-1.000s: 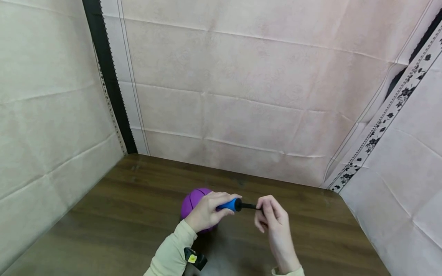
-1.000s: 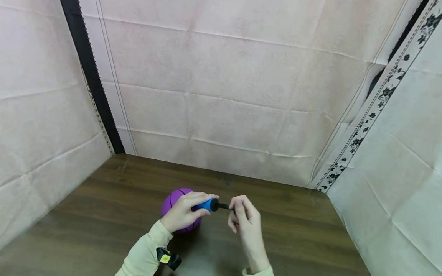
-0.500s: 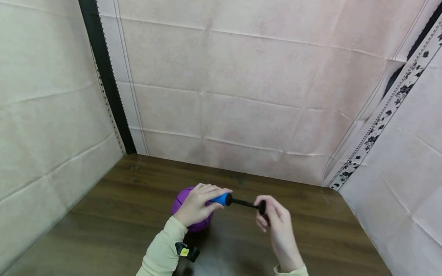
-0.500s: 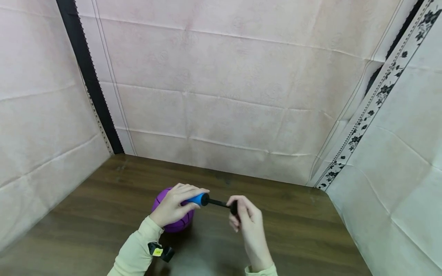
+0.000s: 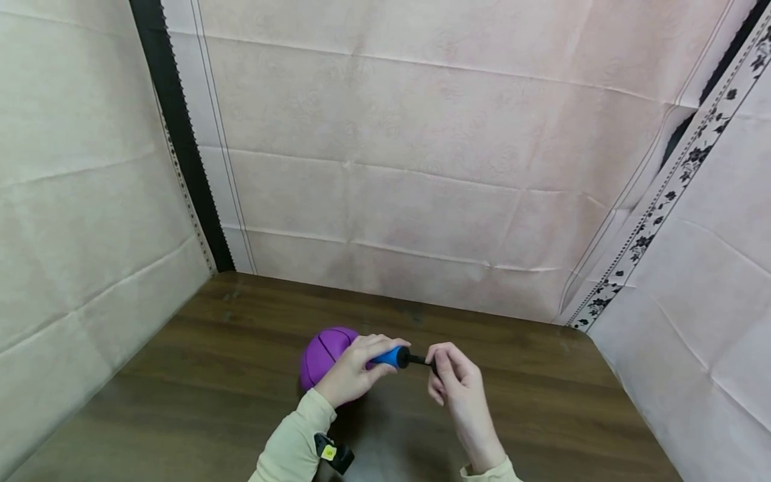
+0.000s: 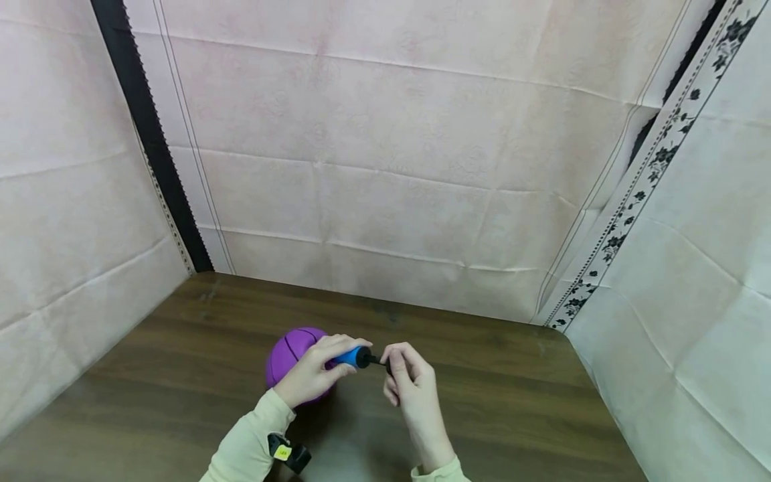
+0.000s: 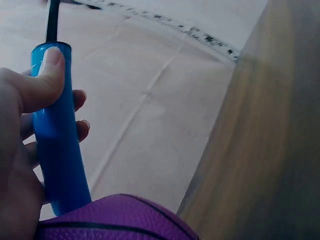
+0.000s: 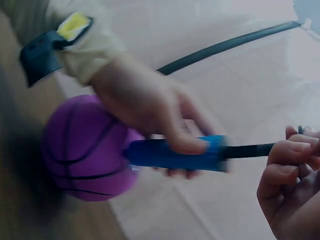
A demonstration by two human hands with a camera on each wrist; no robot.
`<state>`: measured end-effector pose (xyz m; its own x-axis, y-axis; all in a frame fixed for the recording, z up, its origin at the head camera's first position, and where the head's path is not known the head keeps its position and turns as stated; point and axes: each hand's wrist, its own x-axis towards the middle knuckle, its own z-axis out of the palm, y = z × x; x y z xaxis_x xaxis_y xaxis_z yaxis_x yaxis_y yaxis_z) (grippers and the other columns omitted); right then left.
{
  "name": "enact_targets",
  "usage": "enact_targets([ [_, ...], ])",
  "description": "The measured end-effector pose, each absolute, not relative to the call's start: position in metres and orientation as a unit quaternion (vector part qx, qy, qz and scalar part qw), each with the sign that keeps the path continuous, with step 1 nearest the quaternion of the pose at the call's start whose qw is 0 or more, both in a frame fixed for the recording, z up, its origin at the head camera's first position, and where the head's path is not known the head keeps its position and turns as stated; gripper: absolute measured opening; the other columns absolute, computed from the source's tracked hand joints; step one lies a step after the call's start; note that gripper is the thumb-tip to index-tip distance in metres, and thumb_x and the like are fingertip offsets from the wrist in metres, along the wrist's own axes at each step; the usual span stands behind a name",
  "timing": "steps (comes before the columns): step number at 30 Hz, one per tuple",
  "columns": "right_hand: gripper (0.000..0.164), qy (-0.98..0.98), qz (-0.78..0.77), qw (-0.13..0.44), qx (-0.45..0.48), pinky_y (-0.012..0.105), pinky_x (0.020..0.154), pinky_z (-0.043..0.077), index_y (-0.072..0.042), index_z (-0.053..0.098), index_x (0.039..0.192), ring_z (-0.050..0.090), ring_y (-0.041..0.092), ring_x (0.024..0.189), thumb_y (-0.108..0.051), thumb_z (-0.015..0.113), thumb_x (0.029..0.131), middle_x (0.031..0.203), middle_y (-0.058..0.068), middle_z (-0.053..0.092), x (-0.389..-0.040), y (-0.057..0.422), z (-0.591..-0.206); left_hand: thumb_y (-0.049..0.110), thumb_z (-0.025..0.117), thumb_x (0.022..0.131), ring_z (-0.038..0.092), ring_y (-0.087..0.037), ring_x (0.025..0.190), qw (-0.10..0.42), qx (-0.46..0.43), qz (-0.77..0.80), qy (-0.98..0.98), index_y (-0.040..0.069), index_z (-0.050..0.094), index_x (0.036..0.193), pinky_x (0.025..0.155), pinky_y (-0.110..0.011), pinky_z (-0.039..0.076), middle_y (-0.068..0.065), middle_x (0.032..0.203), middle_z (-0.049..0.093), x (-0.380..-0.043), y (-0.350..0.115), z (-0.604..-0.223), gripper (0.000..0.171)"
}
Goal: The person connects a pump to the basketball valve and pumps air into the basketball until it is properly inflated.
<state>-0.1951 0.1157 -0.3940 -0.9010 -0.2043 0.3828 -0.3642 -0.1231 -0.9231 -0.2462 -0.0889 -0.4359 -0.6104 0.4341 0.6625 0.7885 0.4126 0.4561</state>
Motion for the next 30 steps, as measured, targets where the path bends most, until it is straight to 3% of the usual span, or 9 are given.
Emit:
enact_targets([
  [3,0.031,-0.672,0.71,0.032,0.21,0.02,0.043,0.033,0.008,0.048,0.098,0.035,0.003,0.048,-0.021,0.041,0.105,0.061,-0.004,0.034,-0.201,0.108,-0.403,0.021,0.067,0.09,0.062,-0.011,0.105,0.217,-0.389,-0.383,-0.809,0.022,0.06,0.129,0.092,-0.036,0.044,0.003,0.114,0.068,-0.247,-0.087,-0.437,0.04],
  [10,0.032,-0.687,0.697,-0.028,0.203,0.023,0.046,0.033,0.003,0.053,0.101,0.038,0.005,0.05,-0.028,0.045,0.104,0.062,-0.003,0.04,-0.198,0.116,-0.394,0.022,0.068,0.089,0.062,-0.008,0.101,0.168,-0.407,-0.393,-0.808,0.023,0.061,0.129,0.089,-0.033,0.044,0.005,0.112,0.069,-0.245,-0.102,-0.425,0.041],
  [17,0.027,-0.638,0.708,0.049,0.298,0.032,0.039,0.023,-0.008,0.057,0.096,0.024,0.022,0.045,-0.008,0.033,0.106,0.056,0.005,0.029,-0.183,0.145,-0.371,0.028,0.063,0.093,0.06,-0.01,0.108,0.138,-0.359,-0.389,-0.837,0.03,0.058,0.132,0.093,-0.039,0.043,0.006,0.121,0.066,-0.244,-0.113,-0.421,0.039],
  [21,0.025,-0.64,0.71,0.056,0.29,0.031,0.038,0.022,-0.011,0.057,0.093,0.021,0.021,0.043,-0.006,0.036,0.105,0.055,0.006,0.024,-0.181,0.144,-0.369,0.031,0.058,0.096,0.059,-0.01,0.106,0.119,-0.376,-0.414,-0.82,0.027,0.057,0.133,0.092,-0.034,0.044,0.003,0.123,0.065,-0.246,-0.104,-0.422,0.038],
  [26,0.022,-0.657,0.712,0.043,0.243,0.029,0.038,0.021,0.001,0.054,0.092,0.023,0.014,0.042,-0.012,0.041,0.104,0.055,-0.001,0.027,-0.186,0.126,-0.379,0.028,0.057,0.097,0.059,-0.011,0.1,0.103,-0.418,-0.442,-0.787,0.019,0.057,0.134,0.084,-0.027,0.048,-0.002,0.117,0.067,-0.244,-0.093,-0.421,0.038],
  [30,0.029,-0.687,0.695,0.012,0.212,0.022,0.041,0.027,0.008,0.052,0.096,0.03,0.006,0.044,-0.019,0.044,0.104,0.057,-0.005,0.035,-0.192,0.117,-0.388,0.031,0.057,0.096,0.059,-0.007,0.1,0.116,-0.418,-0.408,-0.804,0.024,0.056,0.135,0.087,-0.029,0.045,0.004,0.113,0.067,-0.243,-0.096,-0.423,0.039],
])
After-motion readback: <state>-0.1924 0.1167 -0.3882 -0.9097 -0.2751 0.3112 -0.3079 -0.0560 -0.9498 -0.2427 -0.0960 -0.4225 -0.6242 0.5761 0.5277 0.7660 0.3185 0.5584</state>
